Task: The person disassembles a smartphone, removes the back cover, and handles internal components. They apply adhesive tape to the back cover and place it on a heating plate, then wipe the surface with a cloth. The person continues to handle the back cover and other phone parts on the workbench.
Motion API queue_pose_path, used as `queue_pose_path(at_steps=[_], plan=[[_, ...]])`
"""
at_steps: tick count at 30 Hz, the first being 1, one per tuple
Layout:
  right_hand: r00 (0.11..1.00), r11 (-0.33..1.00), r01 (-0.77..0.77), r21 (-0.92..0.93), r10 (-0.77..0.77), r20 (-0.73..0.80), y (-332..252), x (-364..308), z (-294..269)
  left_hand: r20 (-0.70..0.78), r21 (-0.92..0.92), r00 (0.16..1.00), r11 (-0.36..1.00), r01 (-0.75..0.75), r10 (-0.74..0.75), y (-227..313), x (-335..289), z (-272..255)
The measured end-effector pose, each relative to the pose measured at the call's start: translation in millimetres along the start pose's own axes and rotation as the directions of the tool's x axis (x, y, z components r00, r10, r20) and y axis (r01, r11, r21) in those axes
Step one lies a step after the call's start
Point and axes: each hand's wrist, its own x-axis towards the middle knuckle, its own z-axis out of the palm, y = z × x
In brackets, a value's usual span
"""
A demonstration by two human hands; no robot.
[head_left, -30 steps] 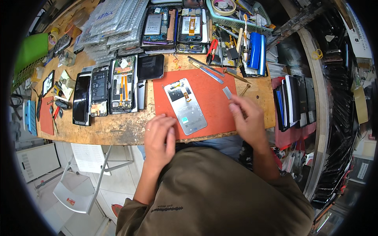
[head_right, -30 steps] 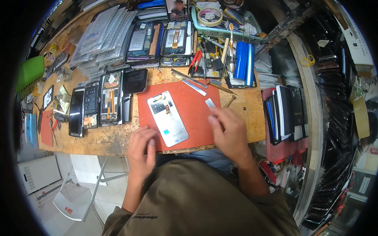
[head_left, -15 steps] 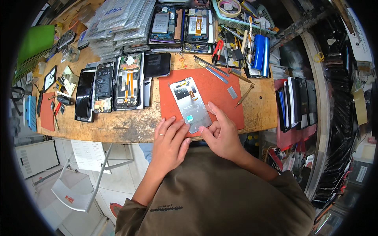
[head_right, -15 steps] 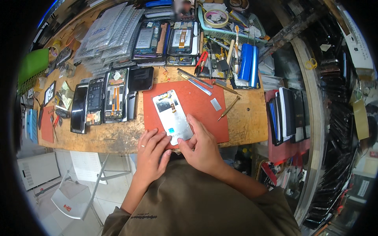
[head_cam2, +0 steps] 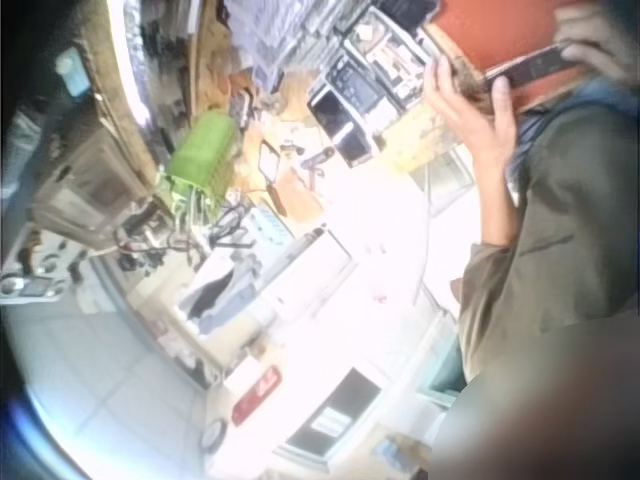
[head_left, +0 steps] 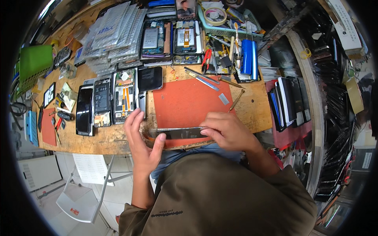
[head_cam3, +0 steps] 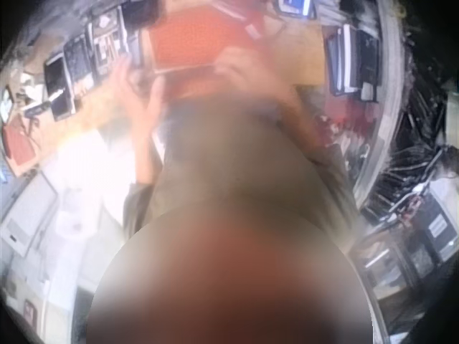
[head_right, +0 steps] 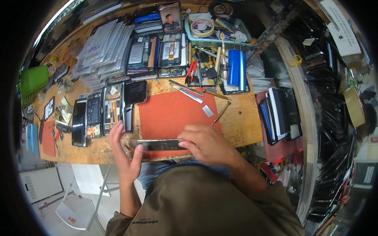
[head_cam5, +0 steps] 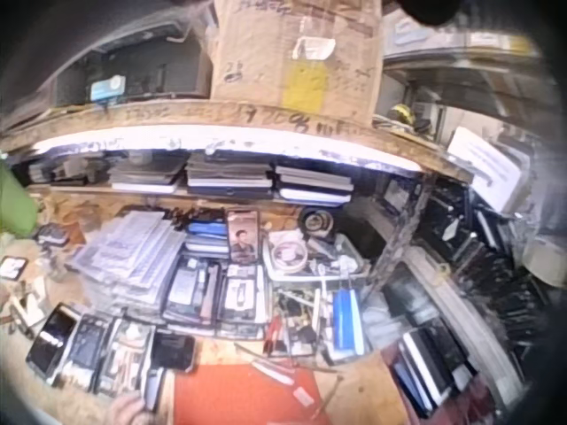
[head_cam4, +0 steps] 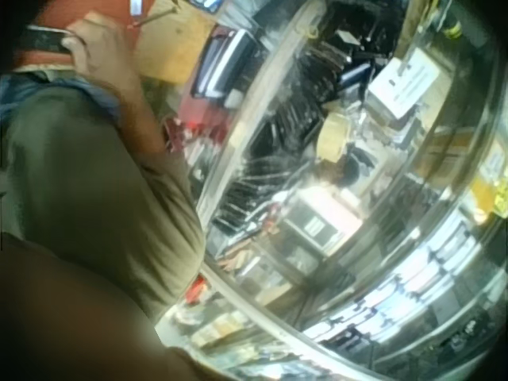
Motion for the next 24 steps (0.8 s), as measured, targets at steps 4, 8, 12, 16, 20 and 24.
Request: queue_pose_path(at_steps=[4,8,12,16,20,24], plan=[[0.994,0.997,0.069,-0.018,-0.070,-0.079,10,10,-7,0.620,-0.449,0.781,0.784,0.428,-0.071,2,7,-5],[0.959,0.966,-0.150,0.213,0.195,-0.207,23,15,5,0.682,-0.404,0.691,0.664,0.629,-0.240,8,-7,5],[0.921,0.983,-0.179,-0.029,0.157,-0.355,37,12,-2,0.589,-0.453,0.738,0.622,0.639,-0.328,6,-13,17],[0.897,0.844,-0.341,-0.413,0.162,-0.411,46,4,-15,0.437,-0.602,0.802,0.531,0.597,-0.407,5,-11,26],[0.886,0.841,-0.409,-0.355,0.274,-0.373,53,1,-11,0.425,-0.536,0.805,0.601,0.592,-0.414,11,-16,36],[0.886,0.855,-0.404,-0.324,0.279,-0.369,58,3,-7,0.335,-0.263,0.870,0.851,0.454,-0.361,15,-18,37]])
